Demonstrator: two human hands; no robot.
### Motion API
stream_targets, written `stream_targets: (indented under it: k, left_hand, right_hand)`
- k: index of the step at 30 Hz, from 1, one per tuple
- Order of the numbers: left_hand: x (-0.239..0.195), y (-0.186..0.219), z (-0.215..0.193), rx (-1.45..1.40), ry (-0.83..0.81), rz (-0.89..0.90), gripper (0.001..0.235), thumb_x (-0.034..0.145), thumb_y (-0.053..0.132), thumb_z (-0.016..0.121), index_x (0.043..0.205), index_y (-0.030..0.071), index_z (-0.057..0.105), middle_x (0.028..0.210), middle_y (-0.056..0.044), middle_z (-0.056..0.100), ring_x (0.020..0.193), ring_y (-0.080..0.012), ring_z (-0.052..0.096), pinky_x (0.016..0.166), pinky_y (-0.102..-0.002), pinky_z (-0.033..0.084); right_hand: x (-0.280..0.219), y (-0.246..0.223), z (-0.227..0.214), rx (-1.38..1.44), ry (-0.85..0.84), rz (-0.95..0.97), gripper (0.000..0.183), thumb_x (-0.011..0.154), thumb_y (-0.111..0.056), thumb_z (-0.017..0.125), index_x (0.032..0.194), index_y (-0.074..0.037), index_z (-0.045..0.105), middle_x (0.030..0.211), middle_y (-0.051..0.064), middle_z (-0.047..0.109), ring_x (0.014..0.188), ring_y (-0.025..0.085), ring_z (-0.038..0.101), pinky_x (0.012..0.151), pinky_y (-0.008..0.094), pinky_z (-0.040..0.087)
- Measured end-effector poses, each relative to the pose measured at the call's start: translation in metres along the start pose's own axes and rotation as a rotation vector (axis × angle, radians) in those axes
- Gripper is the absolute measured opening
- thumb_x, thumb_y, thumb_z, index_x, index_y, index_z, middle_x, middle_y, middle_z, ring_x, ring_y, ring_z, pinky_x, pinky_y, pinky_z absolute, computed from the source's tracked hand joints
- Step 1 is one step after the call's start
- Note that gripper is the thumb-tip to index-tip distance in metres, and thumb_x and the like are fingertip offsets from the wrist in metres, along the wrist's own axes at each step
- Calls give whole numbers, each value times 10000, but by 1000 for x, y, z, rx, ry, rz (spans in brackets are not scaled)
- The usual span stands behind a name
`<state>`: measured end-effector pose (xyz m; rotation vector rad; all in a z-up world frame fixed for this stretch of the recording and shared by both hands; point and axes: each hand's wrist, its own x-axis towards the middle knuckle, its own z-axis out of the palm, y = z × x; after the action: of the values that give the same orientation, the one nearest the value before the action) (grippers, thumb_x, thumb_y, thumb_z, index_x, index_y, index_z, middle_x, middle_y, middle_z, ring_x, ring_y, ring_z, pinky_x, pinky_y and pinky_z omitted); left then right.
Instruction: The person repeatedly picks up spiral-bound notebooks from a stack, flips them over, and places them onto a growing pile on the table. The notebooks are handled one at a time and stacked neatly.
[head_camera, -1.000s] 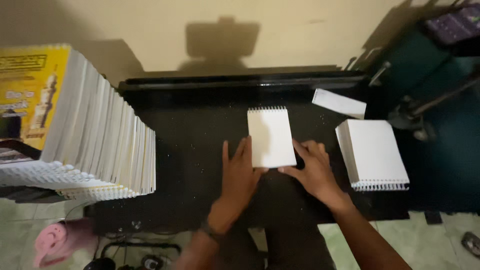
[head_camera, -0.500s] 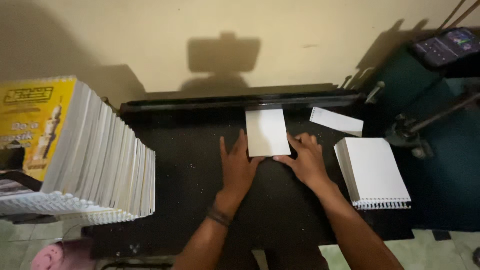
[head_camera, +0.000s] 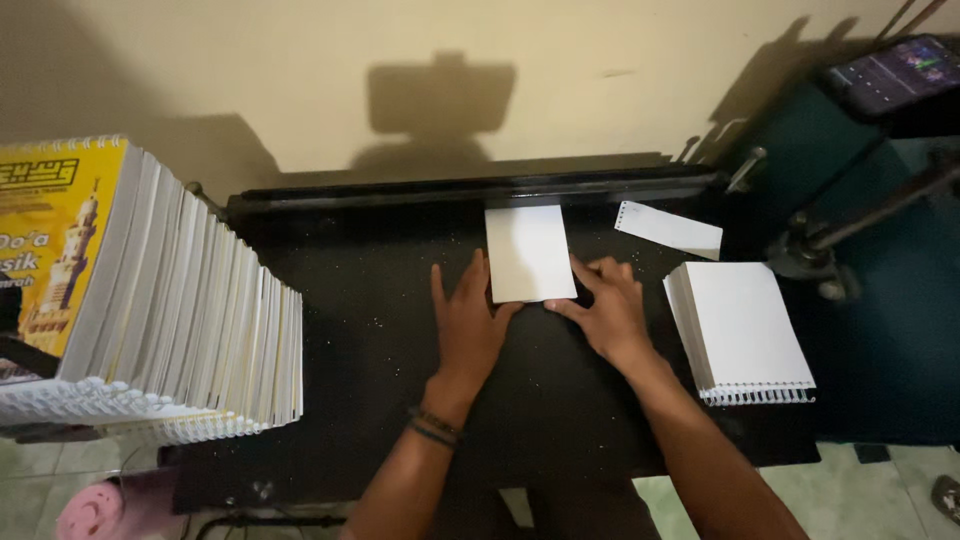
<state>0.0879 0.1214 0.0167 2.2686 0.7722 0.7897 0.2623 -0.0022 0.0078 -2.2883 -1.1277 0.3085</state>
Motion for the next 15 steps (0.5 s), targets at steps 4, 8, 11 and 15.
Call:
stream_targets:
  k: [4, 8, 11, 15]
  left_hand:
    - [1, 4, -4, 12, -31, -51, 806, 883, 194, 817, 1512, -77, 392, 1432, -272, 583, 1373, -340, 557, 1262, -639, -34]
    - [-1, -3, 1, 33, -9, -22, 815, 866, 212, 835, 1512, -50, 412, 1467, -255, 560, 1392, -331, 536, 1254, -657, -27]
    - [0, 0, 0, 19, -7, -42, 824, 873, 221, 832, 1523, -47, 402, 1463, -241, 569, 1387, -316, 542, 1257, -641, -41]
    - [3, 10, -8, 31, -39, -71, 810, 857, 173, 838, 1500, -65, 407, 1422, -258, 592, 1387, -339, 541, 1248, -670, -33]
  right_hand:
    - [-1, -1, -1, -5, -2, -20, 723, 869, -473, 795, 1490, -171, 581, 1216, 118, 586, 1216, 315, 480, 1011, 468, 328]
    - [-1, 0, 1, -11, -9, -8, 717, 865, -483, 790, 1482, -177, 590, 1221, 101, 590, 1231, 302, 484, 1023, 456, 323]
    - [1, 4, 1, -5, -18, -8, 727, 853, -475, 798, 1489, -197, 584, 1215, 91, 595, 1219, 299, 487, 1008, 458, 336]
    - [2, 4, 1, 29, -14, -25, 731, 864, -472, 799, 1491, -166, 579, 1199, 96, 595, 1198, 289, 493, 994, 458, 330]
